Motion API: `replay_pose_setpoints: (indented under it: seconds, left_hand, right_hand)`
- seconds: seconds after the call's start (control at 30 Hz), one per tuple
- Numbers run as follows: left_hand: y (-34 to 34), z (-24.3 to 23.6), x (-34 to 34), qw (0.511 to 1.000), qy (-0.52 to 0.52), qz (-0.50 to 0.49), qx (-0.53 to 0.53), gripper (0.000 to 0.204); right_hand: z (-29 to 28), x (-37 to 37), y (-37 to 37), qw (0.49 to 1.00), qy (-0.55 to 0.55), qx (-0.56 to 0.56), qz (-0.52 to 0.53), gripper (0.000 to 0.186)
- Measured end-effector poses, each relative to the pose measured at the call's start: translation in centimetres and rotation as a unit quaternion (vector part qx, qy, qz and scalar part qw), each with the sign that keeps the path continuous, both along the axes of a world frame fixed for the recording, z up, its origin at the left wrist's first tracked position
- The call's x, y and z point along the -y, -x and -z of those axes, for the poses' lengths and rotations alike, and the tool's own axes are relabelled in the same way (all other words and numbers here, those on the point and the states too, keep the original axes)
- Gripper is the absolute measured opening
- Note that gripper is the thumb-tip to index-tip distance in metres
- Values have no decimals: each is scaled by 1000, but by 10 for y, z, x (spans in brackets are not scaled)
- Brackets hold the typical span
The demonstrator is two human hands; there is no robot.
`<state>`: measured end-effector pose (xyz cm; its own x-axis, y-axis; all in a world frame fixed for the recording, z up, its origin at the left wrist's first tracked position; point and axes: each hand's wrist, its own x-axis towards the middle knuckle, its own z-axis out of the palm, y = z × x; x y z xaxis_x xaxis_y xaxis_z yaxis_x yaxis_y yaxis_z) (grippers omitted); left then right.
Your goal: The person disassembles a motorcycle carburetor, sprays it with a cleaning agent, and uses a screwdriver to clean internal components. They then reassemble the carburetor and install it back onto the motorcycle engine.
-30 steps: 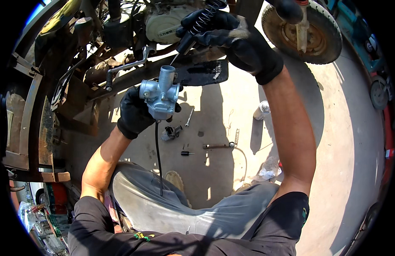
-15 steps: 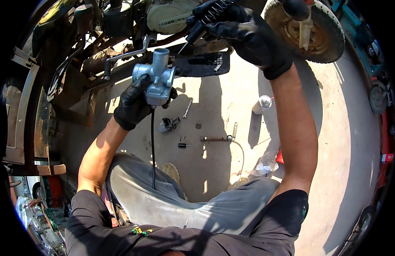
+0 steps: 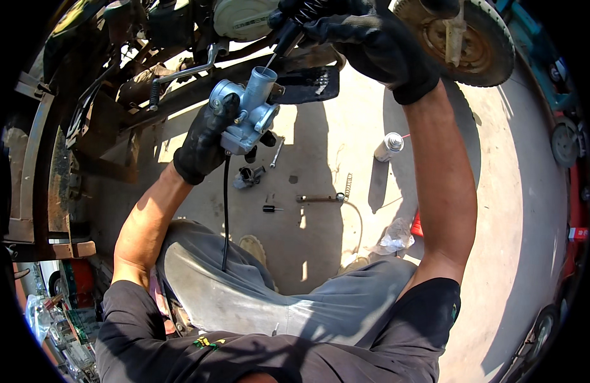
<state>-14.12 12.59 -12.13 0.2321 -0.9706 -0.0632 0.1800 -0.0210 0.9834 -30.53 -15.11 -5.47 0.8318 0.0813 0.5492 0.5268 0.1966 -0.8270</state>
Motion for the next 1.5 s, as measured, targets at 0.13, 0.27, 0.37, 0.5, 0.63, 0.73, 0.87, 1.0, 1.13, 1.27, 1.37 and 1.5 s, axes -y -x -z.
replay_pose_setpoints:
  seconds: [0.13, 0.27, 0.37, 0.5, 0.63, 0.73, 0.87, 1.0, 1.13, 1.27, 1.37, 1.5]
  left_hand:
    - [-11, 24, 8, 986, -5, 1, 169, 66]
    - [-4, 23, 17, 971, 38, 4, 237, 76]
    - [4, 20, 21, 967, 84, 12, 240, 76]
    - [9, 15, 30, 991, 64, 30, 113, 61]
    - [11, 27, 37, 985, 27, -23, 167, 68]
    - [14, 24, 40, 987, 24, -32, 156, 67]
    - [23, 17, 44, 990, 67, -16, 126, 66]
    - [25, 17, 47, 989, 70, -24, 130, 65]
    - [17, 22, 50, 984, 69, -36, 160, 63]
    - [19, 20, 55, 963, 74, -30, 259, 65]
    - [31, 9, 55, 967, 106, -26, 232, 63]
    - [19, 11, 56, 803, 287, -93, 514, 47]
  right_hand:
    - [10, 25, 9, 960, 236, 82, 130, 40]
    - [17, 39, 21, 831, 459, 131, 287, 23]
    - [15, 33, 21, 919, 308, 15, 248, 24]
    - [14, 30, 18, 966, 198, -15, 166, 25]
    - [9, 23, 18, 961, 217, -8, 174, 28]
    - [12, 19, 15, 982, 134, -21, 132, 31]
    - [13, 11, 6, 998, 36, -30, 36, 40]
    - [10, 3, 7, 998, 39, -18, 45, 40]
    - [-6, -3, 14, 987, 123, -31, 103, 36]
    - [6, 7, 6, 932, 292, 114, 181, 31]
    - [4, 16, 2, 824, 444, 236, 261, 33]
    - [10, 10, 2, 894, 343, 162, 238, 26]
